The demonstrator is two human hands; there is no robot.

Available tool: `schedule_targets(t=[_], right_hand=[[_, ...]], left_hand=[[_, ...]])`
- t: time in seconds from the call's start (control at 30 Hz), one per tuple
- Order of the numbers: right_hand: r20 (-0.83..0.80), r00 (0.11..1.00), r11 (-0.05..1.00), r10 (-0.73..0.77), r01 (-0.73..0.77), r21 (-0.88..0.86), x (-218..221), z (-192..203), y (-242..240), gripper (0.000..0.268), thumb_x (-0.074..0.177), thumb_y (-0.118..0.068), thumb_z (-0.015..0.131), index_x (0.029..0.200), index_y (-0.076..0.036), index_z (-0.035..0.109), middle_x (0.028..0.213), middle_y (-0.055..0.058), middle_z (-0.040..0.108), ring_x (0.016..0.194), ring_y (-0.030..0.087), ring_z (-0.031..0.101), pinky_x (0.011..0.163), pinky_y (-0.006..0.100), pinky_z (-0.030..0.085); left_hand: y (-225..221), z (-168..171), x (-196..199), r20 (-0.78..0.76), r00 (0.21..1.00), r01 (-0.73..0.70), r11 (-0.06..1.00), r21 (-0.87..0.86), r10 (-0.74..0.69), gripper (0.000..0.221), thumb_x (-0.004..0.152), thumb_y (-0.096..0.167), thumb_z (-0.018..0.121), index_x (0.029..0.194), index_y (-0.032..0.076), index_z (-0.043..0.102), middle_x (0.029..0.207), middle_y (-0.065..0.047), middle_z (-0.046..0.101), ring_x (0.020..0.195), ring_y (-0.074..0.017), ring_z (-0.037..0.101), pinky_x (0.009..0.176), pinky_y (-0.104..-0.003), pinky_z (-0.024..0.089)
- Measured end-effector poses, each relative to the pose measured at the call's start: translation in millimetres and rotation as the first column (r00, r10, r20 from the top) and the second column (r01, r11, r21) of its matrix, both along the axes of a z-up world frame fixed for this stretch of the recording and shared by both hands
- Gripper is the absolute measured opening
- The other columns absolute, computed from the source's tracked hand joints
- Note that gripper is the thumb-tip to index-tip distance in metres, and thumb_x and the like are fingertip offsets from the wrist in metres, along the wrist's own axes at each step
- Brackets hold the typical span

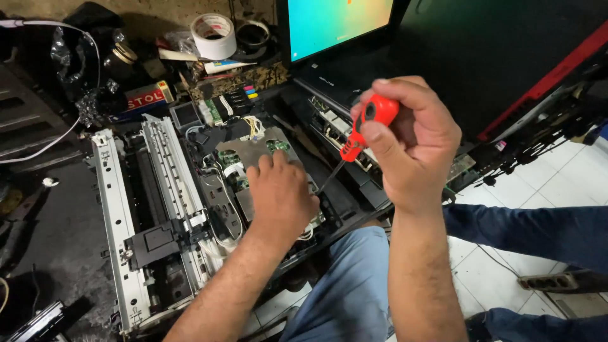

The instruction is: Disassembling a printer by removing internal screws from the chassis and circuit board using a screwdriver.

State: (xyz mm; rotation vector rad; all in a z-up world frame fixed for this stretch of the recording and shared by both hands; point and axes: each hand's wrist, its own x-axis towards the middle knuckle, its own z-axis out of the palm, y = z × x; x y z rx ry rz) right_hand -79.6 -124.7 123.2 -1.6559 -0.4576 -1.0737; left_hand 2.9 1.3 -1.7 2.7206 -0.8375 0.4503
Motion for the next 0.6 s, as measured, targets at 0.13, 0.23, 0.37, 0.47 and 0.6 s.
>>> schedule_targets(t=[0.13,0.23,0.37,0.47,0.6], right_hand=[[-0.067,0.986,0.988,0.153,-0.151,0.035,3,-2,-3,0.039,0.11,-0.031,0.056,0.138,-0.003,0.054,0.114,0.021,0.066,0.096,0.029,0.069,0.09,0.038,0.061],[0.074,0.88,0.844,0.469,-0.471,0.257,14,-20,-13,0.02,0.112,-0.021,0.051,0.127,-0.008,0.053,0.105,0.022,0.059,0.081,0.03,0.062,0.079,0.045,0.062],[0.177,0.785,0.72,0.594,-0.617,0.319,-7,-30,-29,0.02,0.11,-0.023,0.053,0.125,-0.01,0.053,0.099,0.016,0.051,0.077,0.026,0.05,0.07,0.033,0.051],[0.147,0.696,0.611,0.703,-0.696,0.377,17,-138,-171,0.028,0.113,-0.04,0.067,0.134,-0.021,0.067,0.109,0.009,0.064,0.099,0.022,0.061,0.086,0.03,0.052],[-0.562,0.798,0.942,0.217,-0.021,0.334,-27,-434,-501,0.031,0.125,-0.041,0.046,0.145,-0.019,0.057,0.136,0.007,0.058,0.123,0.023,0.056,0.11,0.039,0.044]], left_hand=[[4,19,2,-0.172,0.984,0.03,0.999,-0.04,-0.037,0.021,0.059,0.022,0.08,0.075,0.017,0.068,0.089,-0.004,0.069,0.094,-0.0349,0.06,0.086,-0.05,0.038],[1,21,0,-0.128,0.99,0.063,0.998,-0.015,-0.065,0.017,0.058,0.015,0.073,0.074,0.019,0.072,0.078,-0.004,0.071,0.095,-0.0373,0.062,0.1,-0.06,0.041],[-11,11,-11,-0.042,0.999,0.025,0.998,-0.055,-0.027,0.006,0.061,0.017,0.069,0.065,0.021,0.07,0.066,-0.008,0.07,0.084,-0.0377,0.062,0.092,-0.053,0.04],[2,0,-23,0.059,0.998,-0.024,0.995,-0.096,0.03,0.008,0.062,0.016,0.066,0.061,0.023,0.065,0.061,-0.004,0.065,0.076,-0.0331,0.061,0.076,-0.05,0.037],[47,27,-81,0.028,0.99,0.142,0.951,-0.273,-0.14,0.03,0.081,0.03,0.068,0.103,0.011,0.07,0.095,-0.015,0.07,0.097,-0.0376,0.063,0.102,-0.06,0.039]])
